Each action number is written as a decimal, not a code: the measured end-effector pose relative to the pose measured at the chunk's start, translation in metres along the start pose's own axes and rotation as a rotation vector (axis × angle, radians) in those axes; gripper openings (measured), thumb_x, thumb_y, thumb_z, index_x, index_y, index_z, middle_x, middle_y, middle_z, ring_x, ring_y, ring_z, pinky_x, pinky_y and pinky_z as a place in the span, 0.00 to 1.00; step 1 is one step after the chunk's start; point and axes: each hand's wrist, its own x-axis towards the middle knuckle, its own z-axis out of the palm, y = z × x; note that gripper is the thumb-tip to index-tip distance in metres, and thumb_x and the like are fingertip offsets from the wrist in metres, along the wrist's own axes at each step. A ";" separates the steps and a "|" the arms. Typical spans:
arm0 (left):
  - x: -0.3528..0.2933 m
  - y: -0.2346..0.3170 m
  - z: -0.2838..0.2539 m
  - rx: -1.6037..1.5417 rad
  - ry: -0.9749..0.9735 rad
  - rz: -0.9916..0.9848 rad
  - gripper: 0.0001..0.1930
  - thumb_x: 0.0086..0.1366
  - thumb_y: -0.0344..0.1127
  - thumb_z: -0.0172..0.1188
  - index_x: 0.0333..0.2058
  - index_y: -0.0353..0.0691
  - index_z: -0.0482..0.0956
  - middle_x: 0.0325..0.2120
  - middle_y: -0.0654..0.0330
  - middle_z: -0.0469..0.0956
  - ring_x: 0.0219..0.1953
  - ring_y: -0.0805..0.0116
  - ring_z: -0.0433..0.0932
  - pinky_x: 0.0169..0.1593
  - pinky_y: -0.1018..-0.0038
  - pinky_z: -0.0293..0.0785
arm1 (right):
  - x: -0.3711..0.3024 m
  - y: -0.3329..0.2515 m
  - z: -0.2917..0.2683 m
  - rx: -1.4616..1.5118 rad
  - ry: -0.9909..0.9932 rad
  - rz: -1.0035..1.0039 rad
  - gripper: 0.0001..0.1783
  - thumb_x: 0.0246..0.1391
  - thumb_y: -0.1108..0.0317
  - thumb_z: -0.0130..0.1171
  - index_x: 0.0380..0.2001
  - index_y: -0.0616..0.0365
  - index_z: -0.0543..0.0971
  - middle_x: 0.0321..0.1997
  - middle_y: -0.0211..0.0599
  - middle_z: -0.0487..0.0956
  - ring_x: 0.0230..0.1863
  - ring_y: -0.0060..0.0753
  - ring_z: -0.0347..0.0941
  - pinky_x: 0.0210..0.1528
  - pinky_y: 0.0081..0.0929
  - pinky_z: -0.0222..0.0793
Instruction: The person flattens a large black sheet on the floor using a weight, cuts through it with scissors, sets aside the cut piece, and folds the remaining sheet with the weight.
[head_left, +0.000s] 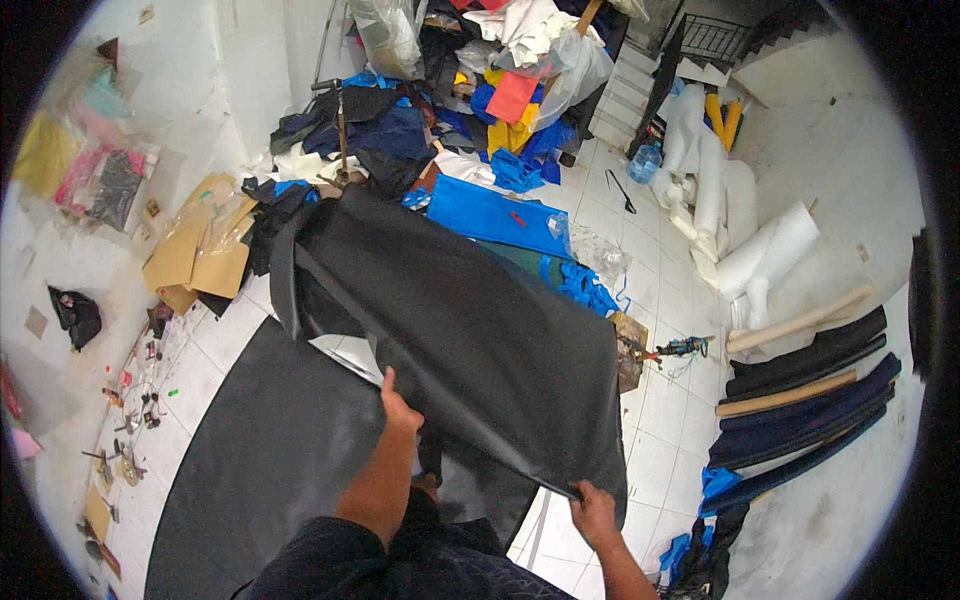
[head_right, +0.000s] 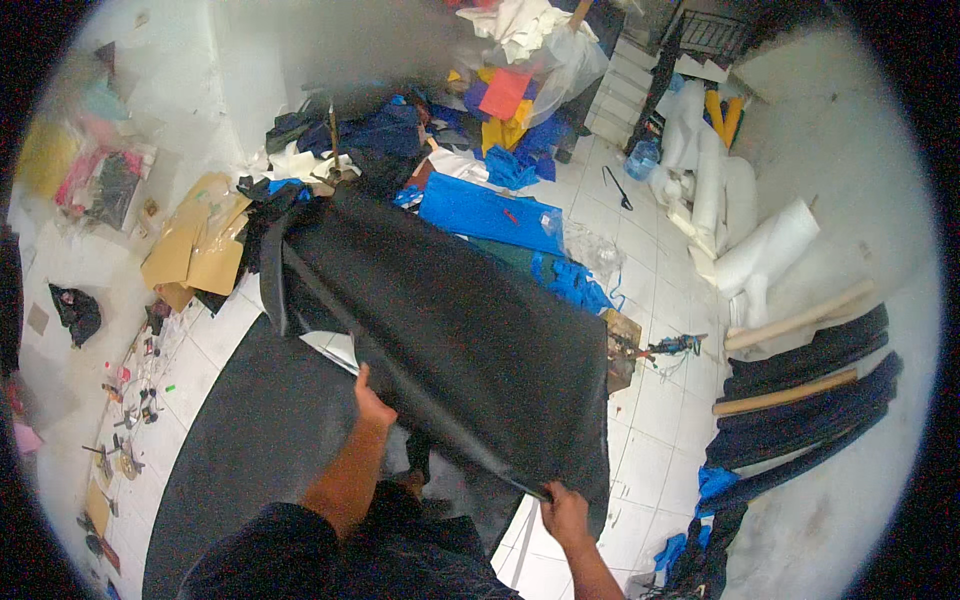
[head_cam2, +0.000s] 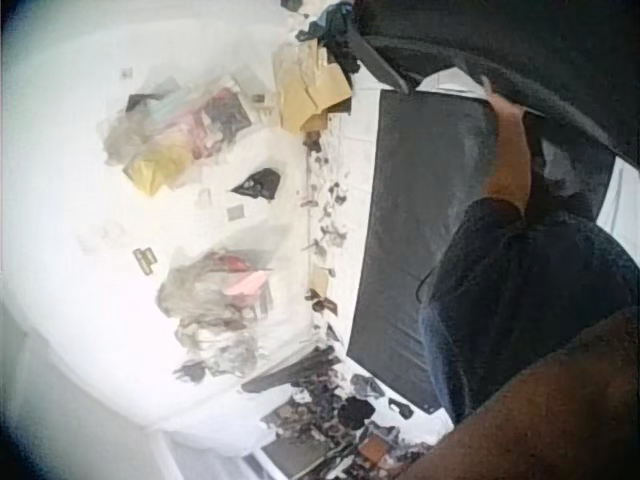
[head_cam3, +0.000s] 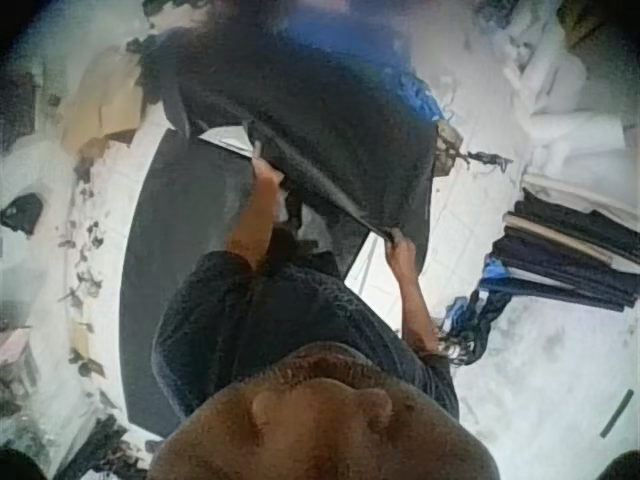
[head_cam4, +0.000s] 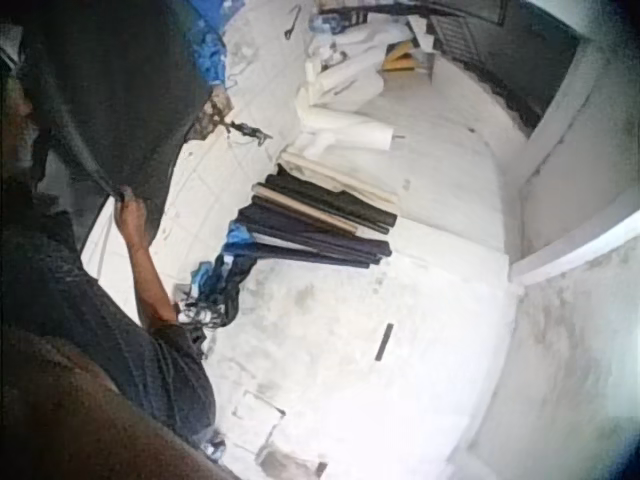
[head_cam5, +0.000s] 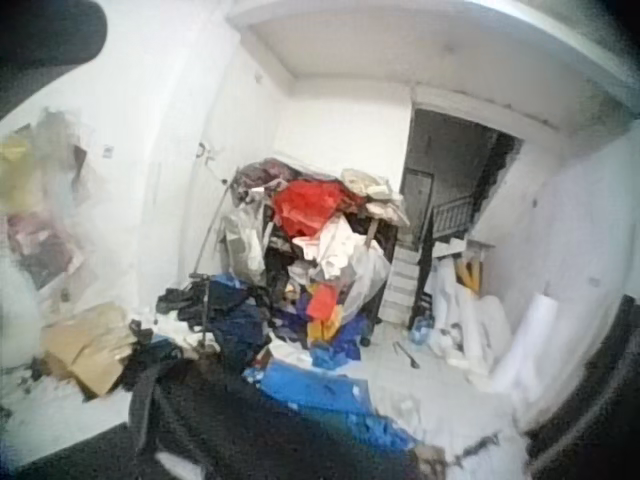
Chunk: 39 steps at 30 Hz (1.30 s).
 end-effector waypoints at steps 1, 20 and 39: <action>-0.015 0.013 -0.004 -0.025 -0.061 0.051 0.38 0.59 0.57 0.63 0.60 0.36 0.67 0.63 0.52 0.65 0.63 0.49 0.62 0.67 0.51 0.54 | -0.028 -0.003 0.017 0.042 -0.003 0.008 0.13 0.47 0.74 0.62 0.40 0.57 0.80 0.33 0.51 0.82 0.34 0.56 0.79 0.38 0.45 0.74; -0.338 0.329 -0.300 0.862 0.390 0.061 0.36 0.59 0.31 0.58 0.64 0.36 0.52 0.61 0.46 0.62 0.59 0.47 0.67 0.57 0.49 0.68 | -0.423 -0.204 0.219 0.052 -0.223 0.249 0.19 0.43 0.69 0.68 0.42 0.55 0.79 0.35 0.47 0.83 0.40 0.51 0.80 0.45 0.44 0.74; -0.574 0.341 -0.375 1.083 0.257 0.109 0.37 0.67 0.34 0.56 0.65 0.27 0.45 0.66 0.41 0.52 0.67 0.51 0.57 0.68 0.62 0.53 | -0.609 -0.268 0.267 -0.270 0.170 0.384 0.11 0.40 0.78 0.59 0.30 0.54 0.77 0.32 0.39 0.75 0.39 0.49 0.73 0.42 0.45 0.66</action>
